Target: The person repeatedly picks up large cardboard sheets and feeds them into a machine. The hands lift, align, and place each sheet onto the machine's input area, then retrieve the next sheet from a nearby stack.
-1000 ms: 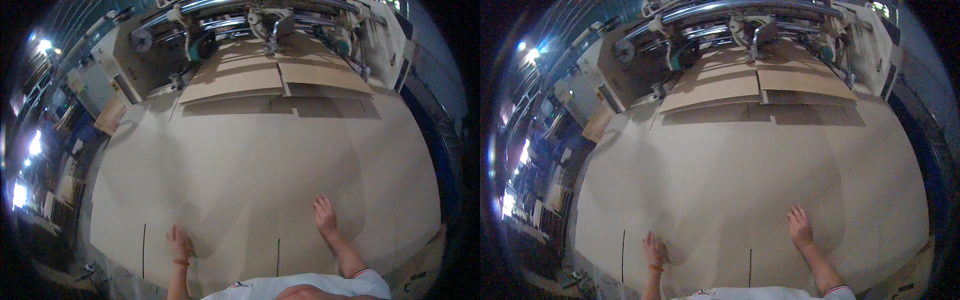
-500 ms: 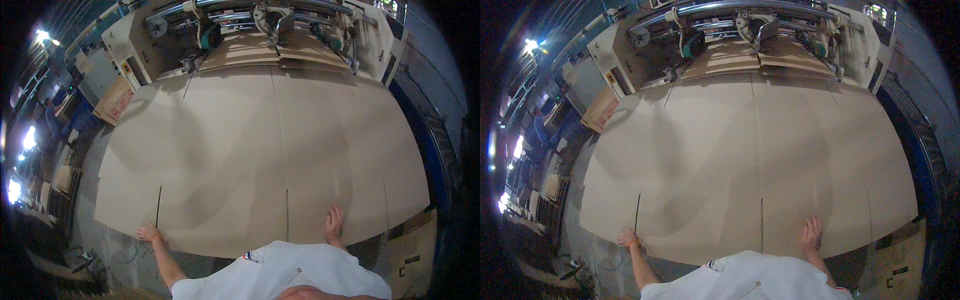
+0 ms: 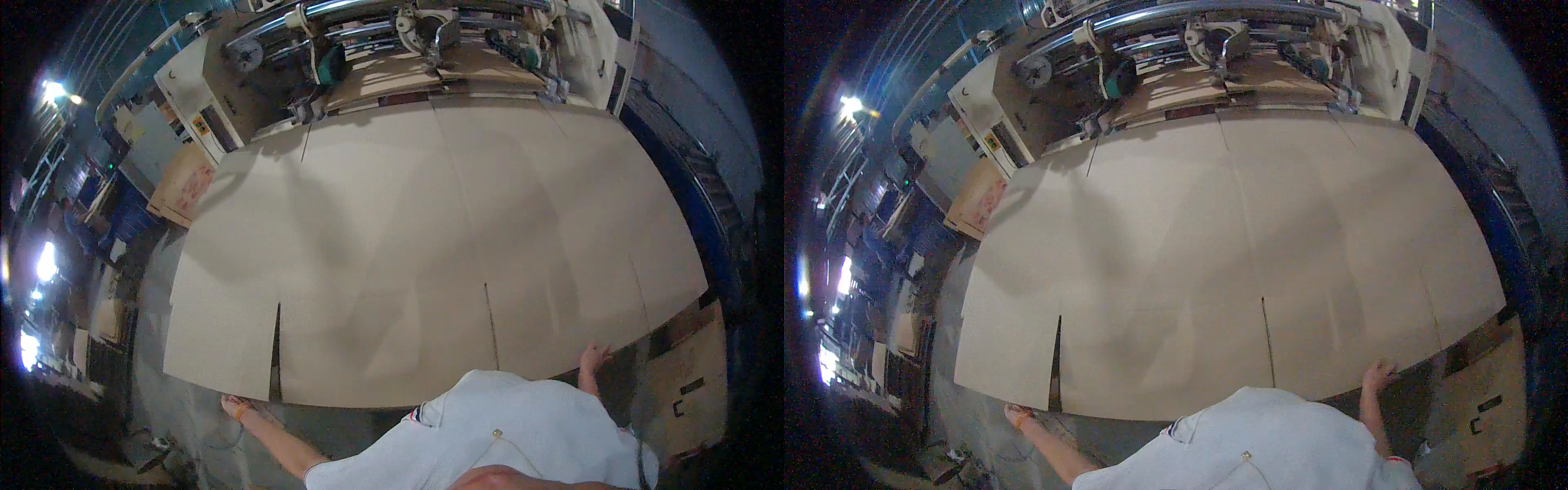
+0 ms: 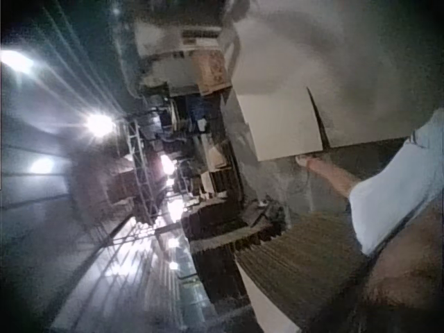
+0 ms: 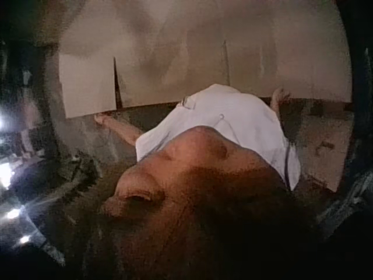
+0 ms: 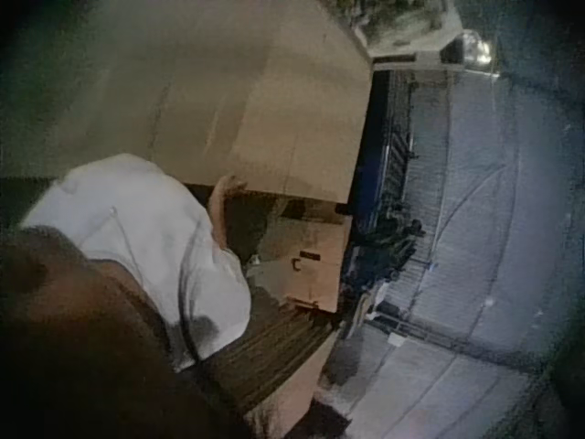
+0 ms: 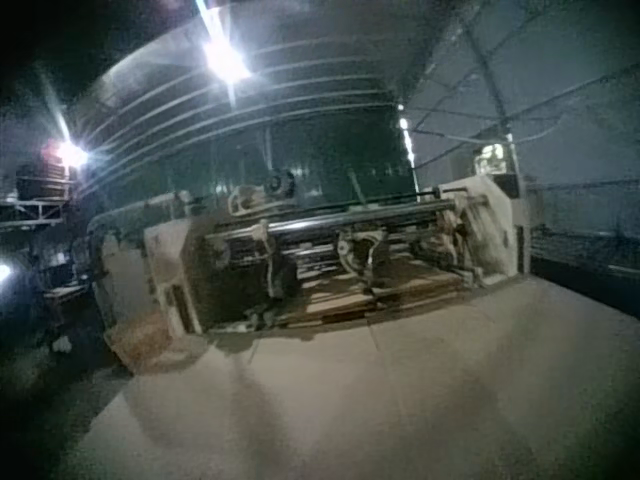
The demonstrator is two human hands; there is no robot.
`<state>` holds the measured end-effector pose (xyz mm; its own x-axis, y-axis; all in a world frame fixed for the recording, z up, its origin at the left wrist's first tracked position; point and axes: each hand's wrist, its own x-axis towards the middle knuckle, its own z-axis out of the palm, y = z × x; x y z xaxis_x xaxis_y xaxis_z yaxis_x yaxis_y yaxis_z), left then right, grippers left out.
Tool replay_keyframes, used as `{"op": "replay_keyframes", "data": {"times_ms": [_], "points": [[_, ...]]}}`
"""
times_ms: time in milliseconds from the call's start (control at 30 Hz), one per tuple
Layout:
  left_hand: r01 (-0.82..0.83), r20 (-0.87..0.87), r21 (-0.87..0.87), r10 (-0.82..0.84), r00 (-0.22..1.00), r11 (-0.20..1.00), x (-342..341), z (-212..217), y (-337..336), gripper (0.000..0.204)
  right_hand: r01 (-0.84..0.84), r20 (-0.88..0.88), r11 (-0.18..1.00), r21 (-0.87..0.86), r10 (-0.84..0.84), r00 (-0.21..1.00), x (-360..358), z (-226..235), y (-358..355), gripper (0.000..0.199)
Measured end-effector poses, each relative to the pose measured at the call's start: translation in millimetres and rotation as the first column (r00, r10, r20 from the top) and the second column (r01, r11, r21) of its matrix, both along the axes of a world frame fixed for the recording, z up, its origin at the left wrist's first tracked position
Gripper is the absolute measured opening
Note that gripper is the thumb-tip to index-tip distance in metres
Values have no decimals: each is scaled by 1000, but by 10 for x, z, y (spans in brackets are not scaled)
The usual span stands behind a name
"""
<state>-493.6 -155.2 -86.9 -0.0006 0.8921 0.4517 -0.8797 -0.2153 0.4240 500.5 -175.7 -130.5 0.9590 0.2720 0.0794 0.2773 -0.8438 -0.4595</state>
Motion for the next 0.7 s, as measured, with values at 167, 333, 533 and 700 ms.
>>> {"op": "replay_keyframes", "data": {"times_ms": [167,333,533,700], "points": [[-692,-394,-648,637,662,318,170,504,326,49,-196,-91,928,-317,176,980,202,-148,5,61],[-864,-672,-429,546,500,263,183,1245,320,52,51,-18,996,72,-49,999,239,-330,95,66],[-968,-741,-239,629,237,83,1926,2434,442,54,156,118,987,-24,-152,981,50,-143,182,68],[-981,-953,25,300,35,194,1670,1869,-252,62,-395,23,840,373,417,909,-413,401,1005,49]]}}
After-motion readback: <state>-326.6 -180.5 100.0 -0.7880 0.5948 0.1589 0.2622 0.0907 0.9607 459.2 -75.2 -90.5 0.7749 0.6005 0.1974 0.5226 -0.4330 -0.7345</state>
